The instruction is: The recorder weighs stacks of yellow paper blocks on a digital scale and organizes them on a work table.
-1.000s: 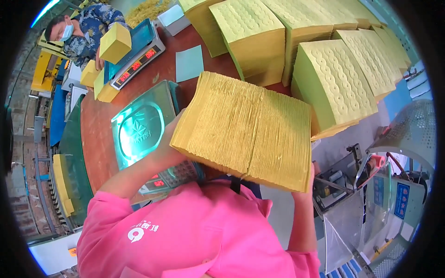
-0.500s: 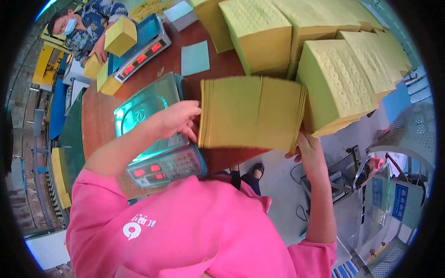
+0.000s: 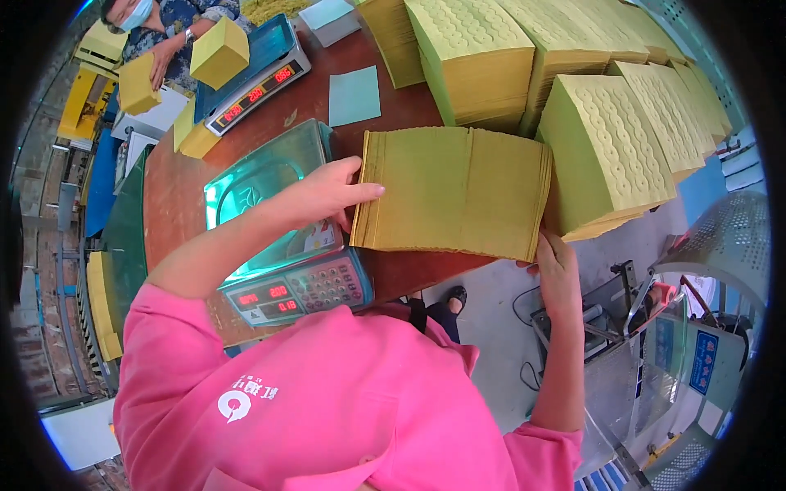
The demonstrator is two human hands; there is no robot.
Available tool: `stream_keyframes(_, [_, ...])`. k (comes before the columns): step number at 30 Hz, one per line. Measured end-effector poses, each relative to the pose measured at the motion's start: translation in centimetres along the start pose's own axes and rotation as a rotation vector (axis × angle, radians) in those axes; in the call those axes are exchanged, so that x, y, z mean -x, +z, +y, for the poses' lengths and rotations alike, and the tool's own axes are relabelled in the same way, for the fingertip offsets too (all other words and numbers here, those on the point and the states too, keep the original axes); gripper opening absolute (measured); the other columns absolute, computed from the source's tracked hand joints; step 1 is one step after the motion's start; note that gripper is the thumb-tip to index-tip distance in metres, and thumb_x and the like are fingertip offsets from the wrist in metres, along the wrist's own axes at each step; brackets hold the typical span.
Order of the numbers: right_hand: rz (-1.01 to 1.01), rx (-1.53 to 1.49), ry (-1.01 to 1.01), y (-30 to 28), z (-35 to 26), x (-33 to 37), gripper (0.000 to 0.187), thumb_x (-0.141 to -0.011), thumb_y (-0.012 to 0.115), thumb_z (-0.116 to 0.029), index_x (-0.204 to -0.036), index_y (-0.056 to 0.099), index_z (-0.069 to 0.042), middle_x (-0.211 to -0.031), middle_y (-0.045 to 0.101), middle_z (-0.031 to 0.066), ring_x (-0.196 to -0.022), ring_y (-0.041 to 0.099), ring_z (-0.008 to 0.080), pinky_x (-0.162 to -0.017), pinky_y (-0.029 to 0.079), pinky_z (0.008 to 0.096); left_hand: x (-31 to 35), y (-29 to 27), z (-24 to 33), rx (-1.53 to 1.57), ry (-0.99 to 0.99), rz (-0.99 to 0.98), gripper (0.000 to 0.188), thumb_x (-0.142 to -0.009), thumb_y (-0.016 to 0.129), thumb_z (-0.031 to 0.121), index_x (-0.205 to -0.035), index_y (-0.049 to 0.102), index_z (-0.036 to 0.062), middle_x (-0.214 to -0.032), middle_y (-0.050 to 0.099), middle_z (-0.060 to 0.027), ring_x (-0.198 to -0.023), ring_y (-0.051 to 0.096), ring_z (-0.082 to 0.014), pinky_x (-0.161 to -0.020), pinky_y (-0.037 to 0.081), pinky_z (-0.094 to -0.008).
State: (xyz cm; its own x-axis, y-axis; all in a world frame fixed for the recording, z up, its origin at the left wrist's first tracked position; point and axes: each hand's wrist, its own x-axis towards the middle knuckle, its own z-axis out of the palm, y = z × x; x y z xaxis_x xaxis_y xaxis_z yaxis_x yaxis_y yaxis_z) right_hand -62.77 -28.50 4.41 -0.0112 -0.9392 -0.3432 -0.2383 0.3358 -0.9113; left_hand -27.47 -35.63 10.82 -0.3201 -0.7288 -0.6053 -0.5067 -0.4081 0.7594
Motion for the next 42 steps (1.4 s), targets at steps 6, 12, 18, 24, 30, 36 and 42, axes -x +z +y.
stream_keyframes(6, [0.043,0.051,0.008,0.2,-0.3,0.3,0.036,-0.101,0.042,-0.023,-0.116,0.062,0.003,-0.083,0.064,0.0052,-0.069,0.059,0.0118,-0.063,0.044,0.0262,-1.3,0.0,-1.4,-0.018,0.117,0.099,0.054,-0.088,0.066,0.026,-0.125,0.045,-0.0077,-0.113,0.062,-0.0191,-0.079,0.071,-0.0268,-0.060,0.058,-0.0348])
stream_keyframes(12, [0.077,0.036,-0.033,0.3,0.2,0.4,0.036,-0.102,0.042,-0.024,-0.116,0.062,0.003,-0.082,0.063,0.0047,-0.069,0.058,0.0113,-0.063,0.044,0.0257,-1.9,-0.5,-2.2,0.169,0.084,0.000,0.052,-0.091,0.063,0.020,-0.131,0.040,-0.0043,-0.113,0.062,-0.0190,-0.079,0.071,-0.0278,-0.059,0.058,-0.0343])
stream_keyframes(18, [0.145,0.064,-0.079,0.3,-0.1,0.6,0.039,-0.101,0.043,-0.028,-0.111,0.062,0.004,-0.081,0.064,0.0067,-0.072,0.061,0.0141,-0.064,0.045,0.0264,-2.7,-1.0,-3.5,0.186,0.052,-0.036,0.045,-0.093,0.056,0.015,-0.131,0.039,-0.0001,-0.107,0.064,-0.0187,-0.072,0.071,-0.0268,-0.037,0.045,-0.0331])
stream_keyframes(24, [0.412,0.493,-0.298,1.7,-3.0,1.9,0.026,-0.095,0.056,-0.014,-0.111,0.061,0.006,-0.093,0.067,0.0162,-0.083,0.065,0.0253,-0.075,0.050,0.0322,-1.6,-0.7,-1.2,0.154,-0.032,-0.064,0.043,-0.092,0.054,0.007,-0.132,0.040,-0.0026,-0.109,0.064,-0.0159,-0.089,0.070,-0.0242,-0.065,0.061,-0.0350])
stream_keyframes(30, [0.263,0.716,-1.086,7.5,-8.6,2.4,0.029,-0.074,0.065,-0.004,-0.103,0.065,-0.003,-0.111,0.064,0.0132,-0.109,0.060,0.0323,-0.093,0.048,0.0435,-1.6,-0.3,-1.3,0.147,0.053,-0.002,0.040,-0.091,0.056,0.008,-0.129,0.044,-0.0019,-0.106,0.065,-0.0148,-0.084,0.070,-0.0214,-0.061,0.060,-0.0326])
stream_keyframes(36, [-0.057,0.743,-1.228,13.9,-8.2,-1.6,0.019,-0.076,0.067,-0.015,-0.090,0.062,-0.004,-0.112,0.061,0.0085,-0.119,0.052,0.0311,-0.101,0.040,0.0475,-1.6,-0.6,-1.5,0.162,0.045,0.015,0.042,-0.090,0.055,0.009,-0.130,0.047,0.0016,-0.109,0.062,-0.0101,-0.094,0.066,-0.0204,-0.068,0.060,-0.0350])
stream_keyframes(42, [-0.058,0.724,-1.193,13.6,-8.0,-1.8,0.018,-0.078,0.069,-0.017,-0.089,0.062,-0.004,-0.108,0.061,0.0096,-0.117,0.053,0.0310,-0.102,0.040,0.0463,-2.2,-0.3,-0.4,0.024,0.042,0.073,0.044,-0.086,0.057,0.014,-0.127,0.050,0.0007,-0.108,0.062,-0.0110,-0.095,0.065,-0.0208,-0.069,0.060,-0.0370])
